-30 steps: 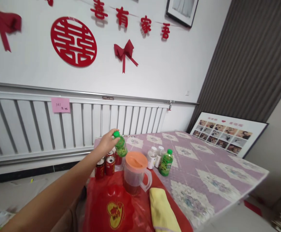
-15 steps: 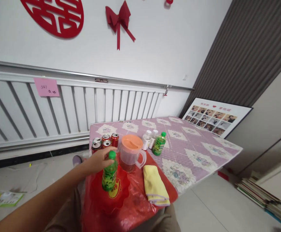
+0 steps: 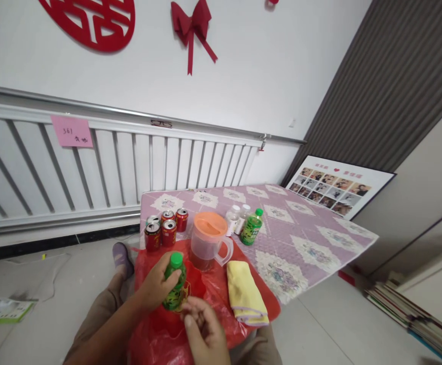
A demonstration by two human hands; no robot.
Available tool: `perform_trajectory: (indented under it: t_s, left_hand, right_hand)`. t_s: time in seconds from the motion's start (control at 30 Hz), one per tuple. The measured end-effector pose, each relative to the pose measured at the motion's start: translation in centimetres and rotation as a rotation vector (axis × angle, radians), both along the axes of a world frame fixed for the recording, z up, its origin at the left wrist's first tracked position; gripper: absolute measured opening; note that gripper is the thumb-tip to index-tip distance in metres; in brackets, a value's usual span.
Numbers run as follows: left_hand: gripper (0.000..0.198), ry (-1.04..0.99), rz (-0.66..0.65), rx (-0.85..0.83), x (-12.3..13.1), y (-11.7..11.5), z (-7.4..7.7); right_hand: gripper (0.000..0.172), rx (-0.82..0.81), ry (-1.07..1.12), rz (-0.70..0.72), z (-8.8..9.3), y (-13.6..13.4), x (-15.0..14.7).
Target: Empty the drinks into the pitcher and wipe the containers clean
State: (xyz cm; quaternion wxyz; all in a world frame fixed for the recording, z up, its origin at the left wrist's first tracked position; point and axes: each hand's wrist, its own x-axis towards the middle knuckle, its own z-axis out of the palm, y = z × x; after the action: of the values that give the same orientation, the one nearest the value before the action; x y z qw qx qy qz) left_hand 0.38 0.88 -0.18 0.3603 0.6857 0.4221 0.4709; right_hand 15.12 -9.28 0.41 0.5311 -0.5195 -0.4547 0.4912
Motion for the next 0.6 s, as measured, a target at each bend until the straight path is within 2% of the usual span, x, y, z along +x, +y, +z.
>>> perform_trajectory:
  t_s: [0.17,0.27,0.47,0.6]
  left_hand:
    - [0.015,-0.045,0.045,0.047,0.4,-0.4,-0.2]
    - [0.018,-0.088,0.022,0.065,0.6,-0.4,-0.3]
    - [0.022,-0.157,0.001,0.082,0.9,-0.2,-0.9]
    - [0.022,-0.162,0.003,0.088,0.9,0.2,-1.1]
  right_hand:
    - [0.04,0.195,-0.034,-0.148,1.3,5.2,-1.9]
    - [0.043,0.231,-0.112,-0.187,1.3,7.3,-3.2]
    - [0.05,0.19,-0.157,-0.169,0.6,9.5,-4.7]
    - [0.041,0.201,-0.191,-0.182,1.0,9.9,-4.6]
